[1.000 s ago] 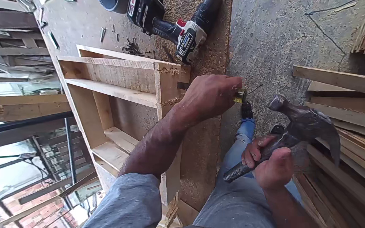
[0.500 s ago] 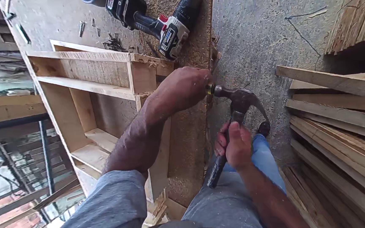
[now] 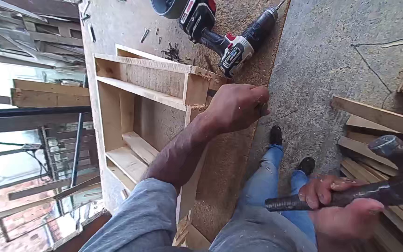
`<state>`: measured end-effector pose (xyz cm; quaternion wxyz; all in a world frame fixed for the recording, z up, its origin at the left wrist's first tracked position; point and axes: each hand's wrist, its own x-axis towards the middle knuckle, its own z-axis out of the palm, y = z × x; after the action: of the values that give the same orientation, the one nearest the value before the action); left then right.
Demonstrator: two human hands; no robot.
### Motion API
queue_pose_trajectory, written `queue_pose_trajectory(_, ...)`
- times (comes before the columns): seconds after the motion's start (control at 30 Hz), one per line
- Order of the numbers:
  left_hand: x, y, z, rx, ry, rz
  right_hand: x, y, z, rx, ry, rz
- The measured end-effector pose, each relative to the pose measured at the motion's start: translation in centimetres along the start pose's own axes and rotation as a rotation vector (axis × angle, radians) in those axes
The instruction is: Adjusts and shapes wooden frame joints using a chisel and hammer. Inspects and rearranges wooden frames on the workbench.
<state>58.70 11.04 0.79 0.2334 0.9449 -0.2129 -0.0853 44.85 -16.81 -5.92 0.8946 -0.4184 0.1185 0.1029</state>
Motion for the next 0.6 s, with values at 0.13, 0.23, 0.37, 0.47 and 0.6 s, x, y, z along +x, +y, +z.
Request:
queue_pose_trajectory(0.13,-2.1,-0.5,-8.4,-0.986,0.745,0.183,1.5,-0.1,-1.2,-0.196,0.055,0.107)
queue_pose_trajectory(0.23,-7.9,-1.6,-15.9,-0.984,0.875,-0.210,2.5,1.4,1.3,-0.189,-0.002,0.131)
queue_pose_trajectory(0.37,-13.2,-1.1,-15.5,-0.325,0.497,-0.759,3.8,6.1,10.1,0.168,-0.053,0.101)
queue_pose_trajectory(0.47,-17.2,-2.9,-11.8,-0.215,0.482,-1.081,5.4,11.1,17.4,0.074,-0.265,0.433)
queue_pose_trajectory(0.6,-21.3,-3.9,-10.3,-0.276,0.664,-0.978,7.6,10.1,18.5,-0.017,-0.458,0.566)
